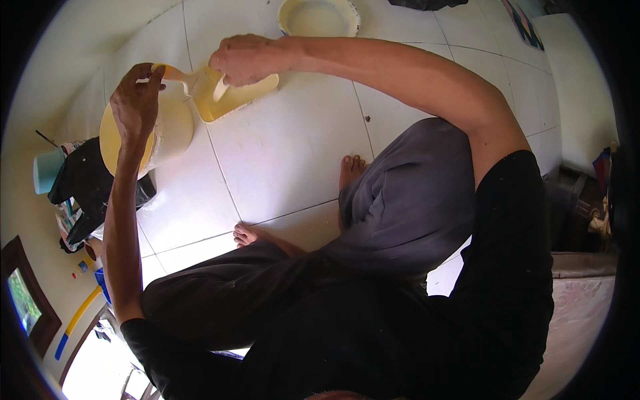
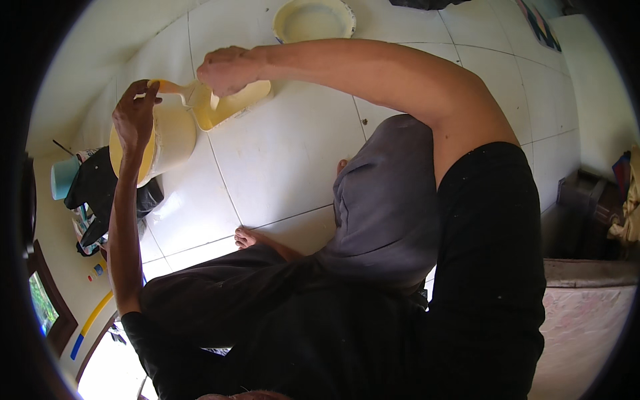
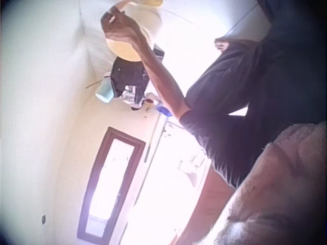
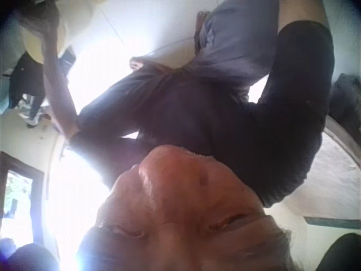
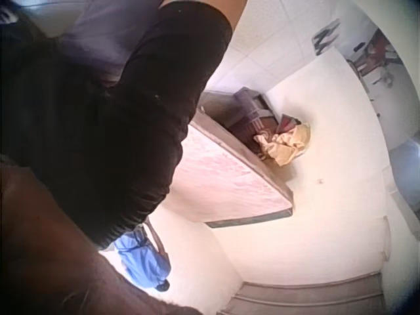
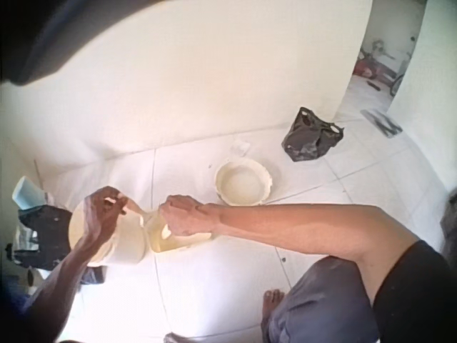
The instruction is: The person sits on the floor and mixes paint in a bucket using a wooden stick and a paint brush, then transfers some of the paint into a smaller plastic container.
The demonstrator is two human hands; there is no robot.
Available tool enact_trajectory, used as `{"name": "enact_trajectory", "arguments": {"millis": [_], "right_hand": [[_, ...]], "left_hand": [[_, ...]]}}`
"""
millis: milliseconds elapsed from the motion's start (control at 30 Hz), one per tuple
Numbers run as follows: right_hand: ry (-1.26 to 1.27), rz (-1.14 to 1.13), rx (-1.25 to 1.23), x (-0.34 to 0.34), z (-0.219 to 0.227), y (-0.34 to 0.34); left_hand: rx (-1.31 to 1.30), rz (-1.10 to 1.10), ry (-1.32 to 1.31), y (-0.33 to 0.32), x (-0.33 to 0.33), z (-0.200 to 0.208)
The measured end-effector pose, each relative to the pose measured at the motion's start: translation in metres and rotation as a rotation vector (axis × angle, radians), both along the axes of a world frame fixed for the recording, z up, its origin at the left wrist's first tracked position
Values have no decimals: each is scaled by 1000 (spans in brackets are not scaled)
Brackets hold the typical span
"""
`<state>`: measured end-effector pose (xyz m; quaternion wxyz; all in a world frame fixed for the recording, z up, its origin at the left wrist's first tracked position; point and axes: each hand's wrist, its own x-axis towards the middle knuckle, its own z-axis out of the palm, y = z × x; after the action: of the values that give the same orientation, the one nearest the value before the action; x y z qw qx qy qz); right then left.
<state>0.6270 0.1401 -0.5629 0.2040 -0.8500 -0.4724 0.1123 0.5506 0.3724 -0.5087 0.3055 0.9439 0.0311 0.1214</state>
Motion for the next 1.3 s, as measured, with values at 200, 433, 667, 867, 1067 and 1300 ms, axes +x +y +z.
{"name": "enact_trajectory", "arguments": {"millis": [200, 433, 667, 867, 1067, 1300], "right_hand": [[4, 210, -170, 8, 38, -6], [-180, 1, -214, 33, 40, -28], [-152, 63, -110, 15, 38, -4], [18, 171, -50, -7, 27, 0], [-141, 135, -221, 12, 46, -13], [-220, -31, 79, 19, 28, -21]], "left_hand": [[-124, 2, -30, 10, -1, -11], [-130, -26, -66, 5, 0, -11], [-19, -5, -67, 8, 0, -7], [-79, 21, -55, 7, -3, -7], [-91, 15, -71, 5, -4, -5], [-100, -18, -66, -4, -2, 3]]}}
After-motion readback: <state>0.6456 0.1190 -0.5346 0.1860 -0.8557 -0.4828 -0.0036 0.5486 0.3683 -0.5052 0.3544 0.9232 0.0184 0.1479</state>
